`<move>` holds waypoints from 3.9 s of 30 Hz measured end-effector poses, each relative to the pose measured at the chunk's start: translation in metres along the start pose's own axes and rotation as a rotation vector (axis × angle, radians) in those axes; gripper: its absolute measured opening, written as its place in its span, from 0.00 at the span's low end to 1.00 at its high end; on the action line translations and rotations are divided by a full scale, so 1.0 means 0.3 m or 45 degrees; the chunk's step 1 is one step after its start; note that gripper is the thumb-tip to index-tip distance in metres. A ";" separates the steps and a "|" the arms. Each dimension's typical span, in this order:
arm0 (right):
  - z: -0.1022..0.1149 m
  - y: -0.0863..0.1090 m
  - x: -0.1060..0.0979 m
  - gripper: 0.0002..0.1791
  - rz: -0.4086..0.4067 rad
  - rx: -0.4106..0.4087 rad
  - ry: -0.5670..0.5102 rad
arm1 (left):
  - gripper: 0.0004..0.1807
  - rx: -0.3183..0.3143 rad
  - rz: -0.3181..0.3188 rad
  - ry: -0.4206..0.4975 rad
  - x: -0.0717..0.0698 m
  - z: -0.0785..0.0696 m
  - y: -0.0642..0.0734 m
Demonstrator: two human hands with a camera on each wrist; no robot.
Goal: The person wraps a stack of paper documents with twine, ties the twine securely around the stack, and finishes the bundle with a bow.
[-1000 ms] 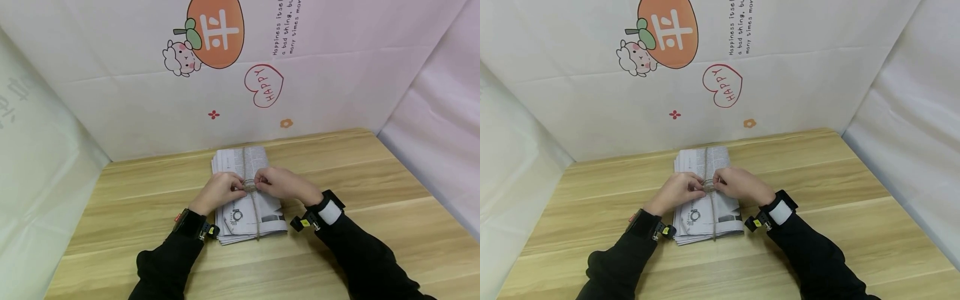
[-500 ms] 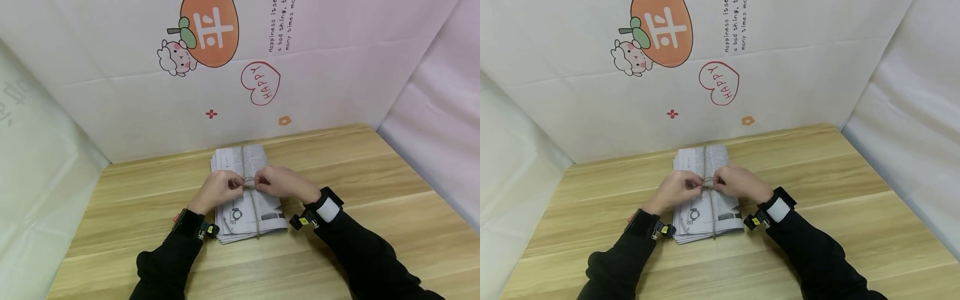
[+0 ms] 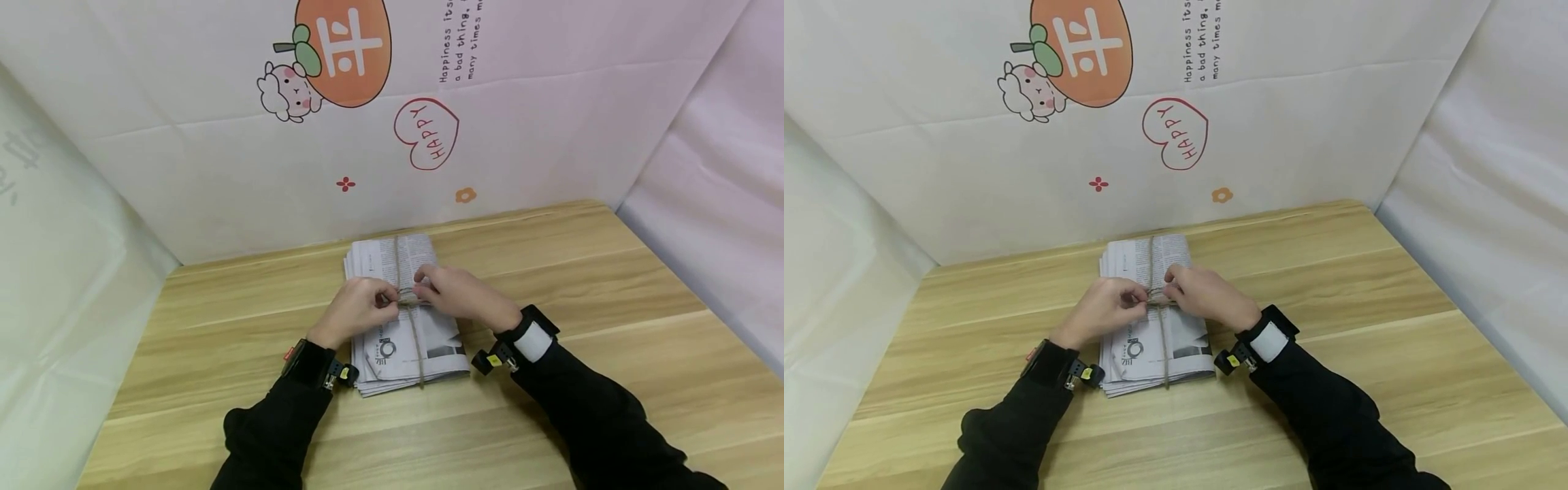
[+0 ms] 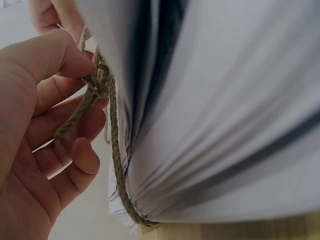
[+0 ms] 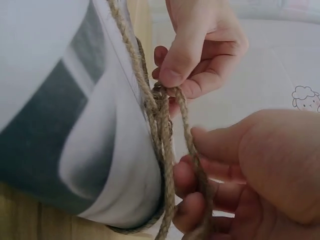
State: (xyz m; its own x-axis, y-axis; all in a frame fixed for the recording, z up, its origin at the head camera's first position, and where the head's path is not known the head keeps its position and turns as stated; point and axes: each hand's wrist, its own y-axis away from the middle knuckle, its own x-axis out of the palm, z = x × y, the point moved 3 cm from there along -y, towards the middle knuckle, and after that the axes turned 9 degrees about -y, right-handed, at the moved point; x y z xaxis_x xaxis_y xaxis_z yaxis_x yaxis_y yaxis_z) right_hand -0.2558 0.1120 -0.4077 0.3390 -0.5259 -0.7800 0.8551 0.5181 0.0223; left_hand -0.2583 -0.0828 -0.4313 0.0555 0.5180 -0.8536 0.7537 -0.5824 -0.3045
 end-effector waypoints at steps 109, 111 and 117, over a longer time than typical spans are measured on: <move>0.010 -0.026 0.032 0.05 0.056 -0.070 -0.143 | 0.07 0.149 -0.048 0.006 -0.001 -0.002 -0.002; 0.013 -0.027 0.034 0.05 0.048 -0.071 -0.131 | 0.06 0.152 -0.056 0.005 -0.002 -0.002 -0.002; 0.013 -0.030 0.034 0.05 0.020 -0.055 -0.108 | 0.04 0.146 -0.033 0.012 -0.008 -0.003 -0.002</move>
State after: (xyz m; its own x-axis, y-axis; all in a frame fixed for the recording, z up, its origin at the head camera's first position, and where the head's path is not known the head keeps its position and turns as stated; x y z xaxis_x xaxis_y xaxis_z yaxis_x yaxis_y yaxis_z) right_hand -0.2585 0.0992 -0.4135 0.3860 -0.5716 -0.7241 0.8323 0.5543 0.0061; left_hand -0.2583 -0.0832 -0.4287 0.0436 0.5396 -0.8408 0.6749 -0.6364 -0.3735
